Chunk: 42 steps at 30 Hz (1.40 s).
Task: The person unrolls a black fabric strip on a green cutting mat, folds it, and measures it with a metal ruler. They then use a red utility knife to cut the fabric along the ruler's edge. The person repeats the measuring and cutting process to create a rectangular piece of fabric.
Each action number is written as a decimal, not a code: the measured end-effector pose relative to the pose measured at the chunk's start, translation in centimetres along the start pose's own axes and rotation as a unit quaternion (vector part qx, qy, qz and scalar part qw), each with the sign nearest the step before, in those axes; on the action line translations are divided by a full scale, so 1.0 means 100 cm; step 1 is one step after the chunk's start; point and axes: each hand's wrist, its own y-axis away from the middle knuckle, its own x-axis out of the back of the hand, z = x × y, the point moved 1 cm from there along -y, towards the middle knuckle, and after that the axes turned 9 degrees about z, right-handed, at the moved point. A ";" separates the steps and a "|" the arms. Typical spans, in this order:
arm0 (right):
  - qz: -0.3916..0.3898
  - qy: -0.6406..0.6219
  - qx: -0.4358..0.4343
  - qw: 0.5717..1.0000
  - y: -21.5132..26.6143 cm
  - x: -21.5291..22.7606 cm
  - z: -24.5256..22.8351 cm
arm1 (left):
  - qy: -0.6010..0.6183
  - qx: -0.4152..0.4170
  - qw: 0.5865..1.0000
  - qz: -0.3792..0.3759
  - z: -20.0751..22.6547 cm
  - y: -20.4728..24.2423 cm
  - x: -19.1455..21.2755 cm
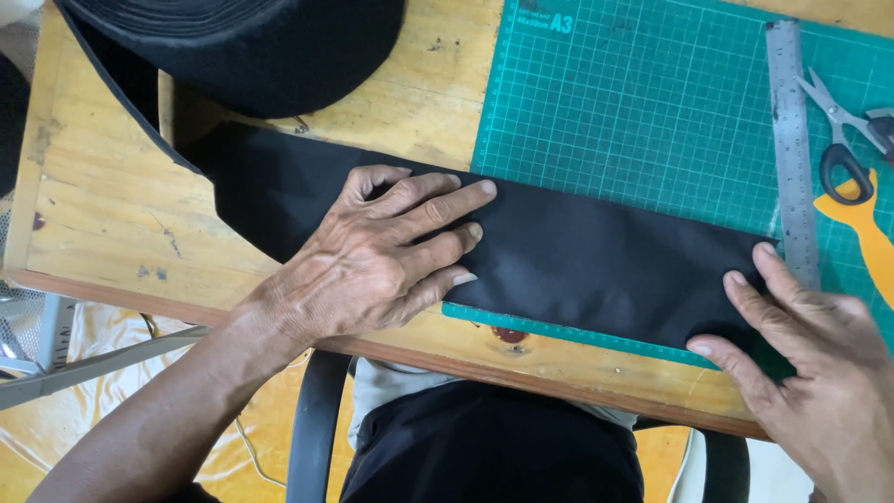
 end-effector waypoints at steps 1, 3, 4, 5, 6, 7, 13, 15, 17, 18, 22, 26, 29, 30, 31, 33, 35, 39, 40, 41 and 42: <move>0.007 -0.003 0.002 1.000 0.001 -0.001 0.001 | -0.011 -0.001 1.000 0.004 0.001 -0.001 0.001; 0.014 -0.003 -0.001 1.000 0.002 -0.001 0.002 | -0.018 -0.007 1.000 0.007 0.001 -0.002 0.000; 0.023 -0.005 0.008 1.000 0.001 -0.001 0.002 | -0.014 -0.005 1.000 0.009 0.000 -0.002 0.000; 0.032 -0.006 0.017 0.999 0.001 -0.001 0.001 | -0.011 -0.004 1.000 0.012 0.000 -0.002 -0.001; 0.033 -0.003 0.012 0.999 0.000 0.000 0.002 | -0.008 -0.008 1.000 0.011 0.001 -0.004 0.000; 0.016 0.000 -0.004 1.000 -0.001 0.000 0.002 | -0.022 -0.006 1.000 0.009 0.001 -0.005 0.000; 0.010 -0.005 -0.003 1.000 -0.004 0.005 0.007 | -0.047 -0.005 0.999 0.001 0.002 -0.008 -0.003; 0.012 -0.026 -0.003 1.000 -0.006 0.007 0.006 | -0.041 -0.003 0.999 -0.001 0.002 -0.011 -0.004; 0.006 -0.047 -0.027 0.999 -0.004 0.005 0.008 | -0.043 0.000 0.999 0.010 0.003 -0.011 -0.003; 0.005 -0.047 -0.029 0.998 -0.003 0.005 0.008 | -0.041 -0.001 0.999 0.008 0.003 -0.010 -0.003; 0.010 -0.051 -0.028 0.998 -0.006 0.002 0.009 | -0.024 0.014 1.000 -0.005 0.003 -0.013 -0.002; 0.023 -0.073 -0.041 0.996 -0.005 0.002 0.006 | -0.034 0.008 0.999 0.006 0.003 -0.014 -0.006; 0.034 -0.082 -0.034 0.995 -0.003 0.002 0.007 | -0.025 0.011 1.000 0.003 0.005 -0.017 -0.005; 0.037 -0.080 -0.035 0.995 -0.007 0.004 0.008 | -0.026 0.007 1.000 0.004 0.004 -0.017 -0.005; 0.034 -0.083 -0.022 0.996 -0.010 0.006 0.009 | -0.025 0.008 1.000 0.001 0.005 -0.017 -0.005; 0.031 -0.085 -0.009 0.996 -0.018 0.013 0.012 | -0.024 0.007 1.000 0.001 0.005 -0.017 -0.005; -0.036 -0.114 -0.067 0.991 -0.029 0.023 0.016 | -0.024 0.003 1.000 0.005 0.006 -0.018 -0.004; 0.055 -0.129 -0.031 0.990 -0.055 0.035 0.059 | -0.031 0.003 0.999 0.005 0.006 -0.017 -0.005; 0.072 -0.077 -0.066 0.992 -0.056 0.033 0.082 | -0.031 0.006 0.999 0.007 0.005 -0.017 -0.005; 0.089 -0.025 -0.101 0.991 -0.058 0.031 0.105 | -0.030 0.009 0.999 0.010 0.005 -0.016 -0.005; 0.090 -0.023 -0.101 0.990 -0.061 0.026 0.121 | -0.030 0.008 0.999 0.011 0.005 -0.015 -0.005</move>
